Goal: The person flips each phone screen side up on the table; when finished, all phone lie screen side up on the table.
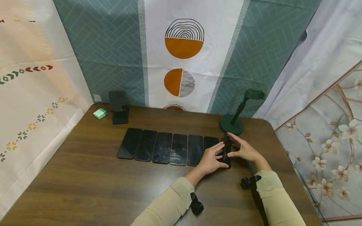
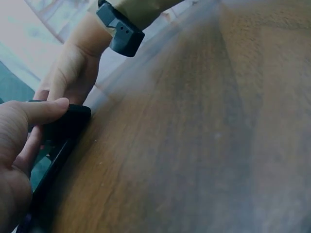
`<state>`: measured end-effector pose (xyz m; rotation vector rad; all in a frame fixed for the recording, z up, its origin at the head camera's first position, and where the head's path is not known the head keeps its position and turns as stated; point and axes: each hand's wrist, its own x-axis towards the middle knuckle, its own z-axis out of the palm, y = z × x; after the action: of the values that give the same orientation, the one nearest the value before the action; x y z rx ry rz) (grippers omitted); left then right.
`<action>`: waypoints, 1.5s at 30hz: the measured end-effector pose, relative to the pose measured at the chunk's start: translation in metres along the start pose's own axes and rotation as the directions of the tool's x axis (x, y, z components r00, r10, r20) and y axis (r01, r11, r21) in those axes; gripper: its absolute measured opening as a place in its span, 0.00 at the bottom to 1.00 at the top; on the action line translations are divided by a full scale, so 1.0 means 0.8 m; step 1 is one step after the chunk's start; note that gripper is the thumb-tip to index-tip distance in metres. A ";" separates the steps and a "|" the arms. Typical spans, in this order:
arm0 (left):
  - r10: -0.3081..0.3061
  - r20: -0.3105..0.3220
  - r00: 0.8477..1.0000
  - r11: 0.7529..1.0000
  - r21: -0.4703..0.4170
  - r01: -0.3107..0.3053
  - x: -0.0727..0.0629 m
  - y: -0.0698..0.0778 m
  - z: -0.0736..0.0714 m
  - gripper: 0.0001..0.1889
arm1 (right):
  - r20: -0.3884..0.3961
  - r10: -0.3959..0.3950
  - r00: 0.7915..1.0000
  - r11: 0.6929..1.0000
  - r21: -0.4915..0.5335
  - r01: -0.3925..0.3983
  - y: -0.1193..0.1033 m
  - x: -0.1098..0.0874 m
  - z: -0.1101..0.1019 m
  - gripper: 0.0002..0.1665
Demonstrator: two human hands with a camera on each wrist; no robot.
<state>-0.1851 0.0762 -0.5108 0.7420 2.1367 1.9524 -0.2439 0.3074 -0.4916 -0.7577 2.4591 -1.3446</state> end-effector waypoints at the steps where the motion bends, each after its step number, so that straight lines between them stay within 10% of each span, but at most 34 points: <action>1: -0.007 -0.007 1.000 1.000 0.000 0.007 0.000 -0.001 0.001 0.49 | 0.001 0.003 1.000 1.000 -0.009 -0.003 0.001 -0.001 0.000 0.59; 12: -0.290 -0.019 0.957 0.927 -0.255 0.276 -0.001 0.015 -0.001 0.37 | -0.008 0.008 1.000 0.995 -0.103 -0.009 0.010 -0.005 -0.002 0.56; 18: -0.237 -0.055 0.970 0.961 -0.158 0.226 -0.004 0.022 -0.004 0.33 | 0.001 0.032 0.999 0.992 -0.124 -0.032 0.005 -0.005 0.002 0.56; 26: -0.079 -0.066 0.995 0.962 0.258 0.093 -0.010 0.010 -0.021 0.32 | -0.001 0.032 0.999 0.991 -0.129 -0.032 0.000 -0.002 0.003 0.57; 45: -0.058 0.055 0.997 0.908 0.418 0.030 -0.020 0.008 -0.046 0.31 | -0.081 0.034 0.996 0.970 -0.238 -0.053 -0.009 -0.002 0.018 0.50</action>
<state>-0.1857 0.0363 -0.5027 0.7978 2.5359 1.4343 -0.2342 0.2949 -0.4935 -0.7108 2.7161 -1.0911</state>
